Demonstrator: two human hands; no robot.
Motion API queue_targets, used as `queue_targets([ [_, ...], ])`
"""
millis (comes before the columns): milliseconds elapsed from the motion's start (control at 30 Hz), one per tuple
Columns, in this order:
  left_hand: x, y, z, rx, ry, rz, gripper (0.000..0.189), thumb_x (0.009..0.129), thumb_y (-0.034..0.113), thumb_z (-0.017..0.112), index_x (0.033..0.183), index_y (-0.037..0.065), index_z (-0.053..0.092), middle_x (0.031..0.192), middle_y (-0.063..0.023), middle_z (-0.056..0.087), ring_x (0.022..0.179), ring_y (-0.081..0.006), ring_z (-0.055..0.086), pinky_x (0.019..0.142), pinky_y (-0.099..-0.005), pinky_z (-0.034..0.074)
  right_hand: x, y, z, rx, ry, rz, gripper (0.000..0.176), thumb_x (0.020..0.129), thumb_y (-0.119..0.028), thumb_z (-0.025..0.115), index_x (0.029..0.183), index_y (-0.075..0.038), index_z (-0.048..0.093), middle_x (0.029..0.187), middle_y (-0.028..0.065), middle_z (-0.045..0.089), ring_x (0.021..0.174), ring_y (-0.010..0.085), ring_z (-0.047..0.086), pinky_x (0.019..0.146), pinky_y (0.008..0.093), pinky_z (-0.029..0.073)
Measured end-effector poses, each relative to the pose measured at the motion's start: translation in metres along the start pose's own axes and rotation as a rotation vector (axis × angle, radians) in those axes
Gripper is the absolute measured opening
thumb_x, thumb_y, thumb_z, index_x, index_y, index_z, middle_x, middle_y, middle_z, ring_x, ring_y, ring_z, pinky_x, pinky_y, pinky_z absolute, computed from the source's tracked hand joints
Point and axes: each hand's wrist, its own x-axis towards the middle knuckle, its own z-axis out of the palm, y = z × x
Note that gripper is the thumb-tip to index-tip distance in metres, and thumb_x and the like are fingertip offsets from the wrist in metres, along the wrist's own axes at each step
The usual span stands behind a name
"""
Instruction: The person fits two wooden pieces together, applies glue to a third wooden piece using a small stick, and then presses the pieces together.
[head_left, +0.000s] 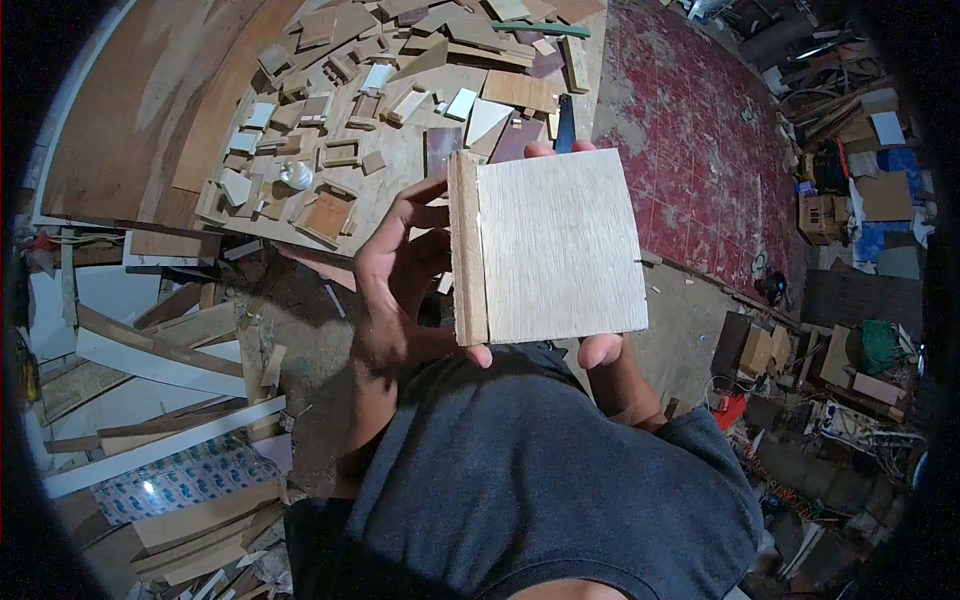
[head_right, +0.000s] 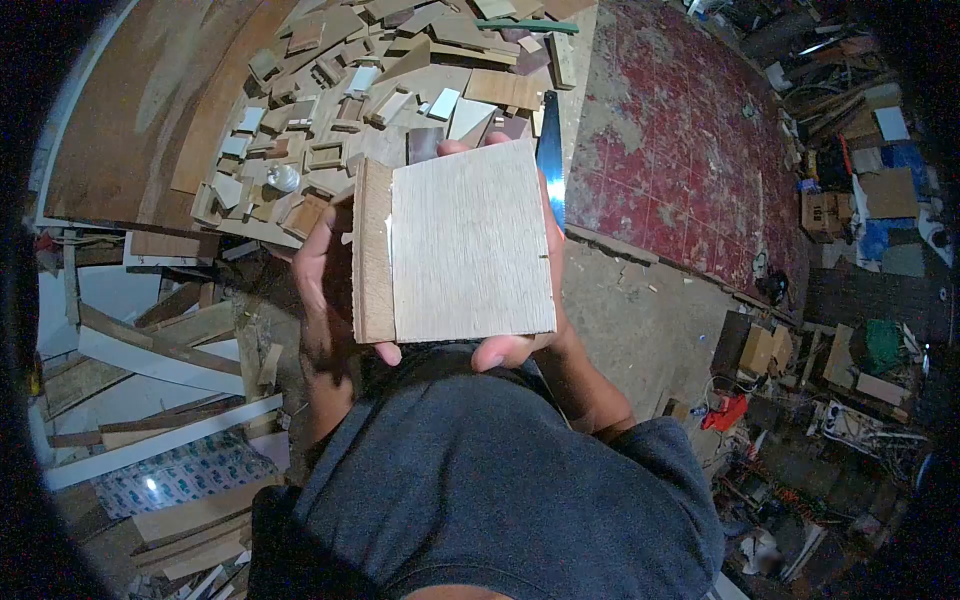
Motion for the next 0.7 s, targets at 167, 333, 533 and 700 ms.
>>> queue_targets([
  [167, 0.001, 0.002, 0.002, -0.003, -0.002, -0.03, 0.125, 0.039, 0.034, 0.101, 0.14, -0.005, 0.038, 0.13, -0.0146, 0.054, 0.111, -0.0206, 0.06, 0.096, -0.0377, 0.051, 0.003, 0.001, -0.006, -0.031, -0.115, -0.14, 0.15, 0.039, -0.072, 0.086, 0.147, 0.006, 0.018, 0.141, 0.0265, 0.041, 0.134, 0.0362, 0.042, 0.111, 0.0472, 0.034],
  [333, 0.002, 0.005, 0.005, 0.007, 0.015, -0.011, 0.124, 0.039, 0.034, 0.1, 0.14, -0.004, 0.039, 0.128, -0.0149, 0.056, 0.111, -0.0216, 0.061, 0.096, -0.0381, 0.052, 0.0, 0.0, -0.005, 0.043, -0.022, -0.003, 0.15, 0.038, -0.07, 0.088, 0.147, 0.006, 0.019, 0.141, 0.0259, 0.042, 0.134, 0.0356, 0.042, 0.111, 0.0472, 0.034],
  [533, 0.0, 0.006, 0.003, 0.085, -0.009, 0.009, 0.122, 0.039, 0.033, 0.1, 0.139, -0.004, 0.04, 0.123, -0.015, 0.059, 0.111, -0.0221, 0.062, 0.096, -0.0388, 0.052, -0.003, -0.002, -0.004, 0.016, -0.038, 0.036, 0.15, 0.037, -0.071, 0.088, 0.147, 0.006, 0.02, 0.144, 0.0239, 0.038, 0.134, 0.0361, 0.042, 0.111, 0.0491, 0.035],
  [700, -0.003, 0.013, 0.01, 0.018, 0.04, -0.006, 0.117, 0.045, 0.04, 0.097, 0.137, -0.006, 0.042, 0.125, -0.0138, 0.059, 0.114, -0.0216, 0.059, 0.099, -0.0372, 0.048, -0.009, 0.002, 0.004, 0.045, 0.023, -0.036, 0.15, 0.037, -0.072, 0.087, 0.147, 0.004, 0.02, 0.144, 0.0225, 0.037, 0.133, 0.0368, 0.042, 0.11, 0.0506, 0.036],
])
